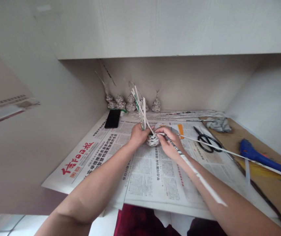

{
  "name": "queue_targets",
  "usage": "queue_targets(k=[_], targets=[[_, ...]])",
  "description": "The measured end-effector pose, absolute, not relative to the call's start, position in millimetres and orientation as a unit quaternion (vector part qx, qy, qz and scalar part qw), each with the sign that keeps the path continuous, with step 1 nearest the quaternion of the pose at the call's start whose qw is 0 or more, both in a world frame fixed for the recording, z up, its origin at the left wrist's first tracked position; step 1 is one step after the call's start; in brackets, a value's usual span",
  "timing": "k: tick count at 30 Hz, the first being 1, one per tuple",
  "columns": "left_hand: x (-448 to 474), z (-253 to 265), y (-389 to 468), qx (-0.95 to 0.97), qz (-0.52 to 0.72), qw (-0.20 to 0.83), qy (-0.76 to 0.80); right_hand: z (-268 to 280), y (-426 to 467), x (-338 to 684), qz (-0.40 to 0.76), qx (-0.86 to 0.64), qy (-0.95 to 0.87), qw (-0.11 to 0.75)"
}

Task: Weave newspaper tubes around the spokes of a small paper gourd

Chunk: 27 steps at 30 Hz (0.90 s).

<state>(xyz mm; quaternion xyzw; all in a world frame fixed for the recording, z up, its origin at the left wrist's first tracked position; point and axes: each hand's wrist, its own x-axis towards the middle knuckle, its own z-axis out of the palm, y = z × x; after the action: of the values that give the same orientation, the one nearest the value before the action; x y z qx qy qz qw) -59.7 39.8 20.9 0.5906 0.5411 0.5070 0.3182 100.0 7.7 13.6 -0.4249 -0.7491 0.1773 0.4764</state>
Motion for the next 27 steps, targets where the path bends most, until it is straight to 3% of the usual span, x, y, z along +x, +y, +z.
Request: queue_targets(k=[10, 14, 18, 27], targets=[[-53.0, 24.1, 31.8, 0.6, 0.48, 0.324, 0.552, 3.2, 12.2, 95.4, 0.26, -0.451, -0.678, 0.519], [-58.5, 30.3, 32.1, 0.582, 0.474, 0.425, 0.506, 0.6, 15.9, 96.4, 0.255, -0.469, -0.661, 0.528], [-83.6, 48.4, 31.7, 0.643, 0.354, 0.57, 0.369, 0.6, 17.0, 97.1, 0.258, -0.466, -0.658, 0.531], [-104.5, 49.1, 43.4, 0.694, 0.298, 0.562, 0.337, 7.0, 12.9, 96.7, 0.24, -0.45, -0.687, 0.517]])
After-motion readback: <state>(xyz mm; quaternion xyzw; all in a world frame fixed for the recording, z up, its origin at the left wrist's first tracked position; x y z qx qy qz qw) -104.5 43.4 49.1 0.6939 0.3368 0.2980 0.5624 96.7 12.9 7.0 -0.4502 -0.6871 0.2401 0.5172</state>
